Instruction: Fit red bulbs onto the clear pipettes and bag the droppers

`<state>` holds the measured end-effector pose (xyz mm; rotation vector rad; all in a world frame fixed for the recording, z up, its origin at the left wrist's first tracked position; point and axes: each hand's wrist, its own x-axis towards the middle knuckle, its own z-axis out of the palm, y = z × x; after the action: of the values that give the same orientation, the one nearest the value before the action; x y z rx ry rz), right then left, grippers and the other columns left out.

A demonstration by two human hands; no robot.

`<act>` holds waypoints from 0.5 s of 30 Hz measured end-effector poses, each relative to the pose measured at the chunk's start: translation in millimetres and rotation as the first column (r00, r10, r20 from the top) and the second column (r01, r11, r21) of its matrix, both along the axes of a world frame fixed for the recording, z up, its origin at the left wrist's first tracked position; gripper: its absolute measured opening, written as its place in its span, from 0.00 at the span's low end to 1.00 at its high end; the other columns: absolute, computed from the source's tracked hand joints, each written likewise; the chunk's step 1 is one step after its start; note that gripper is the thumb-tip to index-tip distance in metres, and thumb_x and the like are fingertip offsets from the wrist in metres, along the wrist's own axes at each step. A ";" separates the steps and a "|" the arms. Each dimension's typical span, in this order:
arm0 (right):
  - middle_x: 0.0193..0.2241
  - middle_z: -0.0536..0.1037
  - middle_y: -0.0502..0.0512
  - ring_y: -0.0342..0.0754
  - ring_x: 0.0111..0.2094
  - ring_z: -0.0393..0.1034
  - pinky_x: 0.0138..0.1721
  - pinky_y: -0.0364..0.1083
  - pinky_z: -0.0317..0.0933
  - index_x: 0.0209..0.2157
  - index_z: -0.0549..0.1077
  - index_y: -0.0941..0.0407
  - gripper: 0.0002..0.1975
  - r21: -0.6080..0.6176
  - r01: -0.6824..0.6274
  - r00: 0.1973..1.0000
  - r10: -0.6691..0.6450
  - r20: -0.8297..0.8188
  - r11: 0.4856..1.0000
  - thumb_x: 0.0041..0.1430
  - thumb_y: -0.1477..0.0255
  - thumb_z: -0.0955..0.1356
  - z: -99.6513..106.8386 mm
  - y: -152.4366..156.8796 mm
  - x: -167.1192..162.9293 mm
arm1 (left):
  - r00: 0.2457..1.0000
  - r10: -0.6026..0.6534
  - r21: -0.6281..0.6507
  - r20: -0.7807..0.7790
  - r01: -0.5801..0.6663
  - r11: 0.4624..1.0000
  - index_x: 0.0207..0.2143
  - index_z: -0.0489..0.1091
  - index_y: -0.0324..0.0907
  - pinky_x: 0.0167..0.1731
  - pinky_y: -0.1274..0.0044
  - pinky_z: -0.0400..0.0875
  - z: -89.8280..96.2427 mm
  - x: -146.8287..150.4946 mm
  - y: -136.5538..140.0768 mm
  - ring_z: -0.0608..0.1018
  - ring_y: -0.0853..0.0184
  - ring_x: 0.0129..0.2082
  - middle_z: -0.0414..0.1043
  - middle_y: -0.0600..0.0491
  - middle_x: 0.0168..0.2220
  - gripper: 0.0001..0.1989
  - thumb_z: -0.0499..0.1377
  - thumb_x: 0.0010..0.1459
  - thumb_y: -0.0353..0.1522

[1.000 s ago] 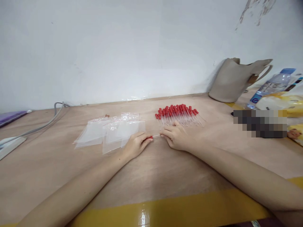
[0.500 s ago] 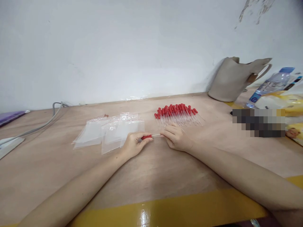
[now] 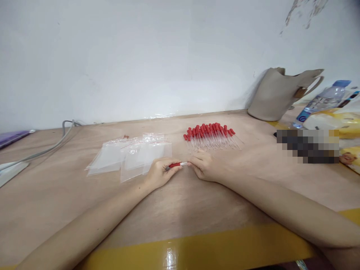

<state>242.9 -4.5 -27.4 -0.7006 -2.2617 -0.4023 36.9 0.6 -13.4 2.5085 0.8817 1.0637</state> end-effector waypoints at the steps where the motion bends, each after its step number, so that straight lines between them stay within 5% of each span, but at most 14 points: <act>1: 0.21 0.67 0.53 0.43 0.24 0.54 0.29 0.43 0.49 0.26 0.68 0.59 0.14 -0.029 0.006 1.000 -0.007 -0.004 1.000 0.62 0.74 0.57 -0.3 -0.3 -0.8 | 1.000 0.006 0.003 0.002 -0.006 1.000 0.36 0.74 0.41 0.32 0.77 0.71 -0.3 -0.1 0.1 0.77 0.68 0.30 0.77 0.52 0.32 0.08 0.58 0.55 0.33; 10: 0.25 0.71 0.55 0.44 0.27 0.62 0.32 0.43 0.52 0.29 0.69 0.58 0.15 -0.312 0.121 0.992 -0.103 0.074 0.942 0.63 0.71 0.56 8.5 -2.2 -4.1 | 0.999 0.031 -0.052 -0.022 -0.032 0.998 0.39 0.73 0.42 0.36 0.76 0.72 -1.1 -1.3 9.9 0.77 0.67 0.34 0.77 0.52 0.35 0.10 0.57 0.56 0.35; 15: 0.27 0.74 0.55 0.45 0.29 0.65 0.33 0.43 0.53 0.30 0.70 0.58 0.10 -0.454 0.264 0.961 -0.193 0.197 0.851 0.59 0.73 0.60 30.9 -9.5 -3.1 | 0.984 0.149 0.110 -0.096 -0.138 0.984 0.47 0.67 0.41 0.45 0.68 0.68 -0.7 -6.8 15.8 0.73 0.62 0.43 0.73 0.48 0.42 0.16 0.56 0.57 0.36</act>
<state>239.9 -14.1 3.5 -1.2393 -2.4465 0.0087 30.2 16.4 -14.2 2.6394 1.0779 1.0547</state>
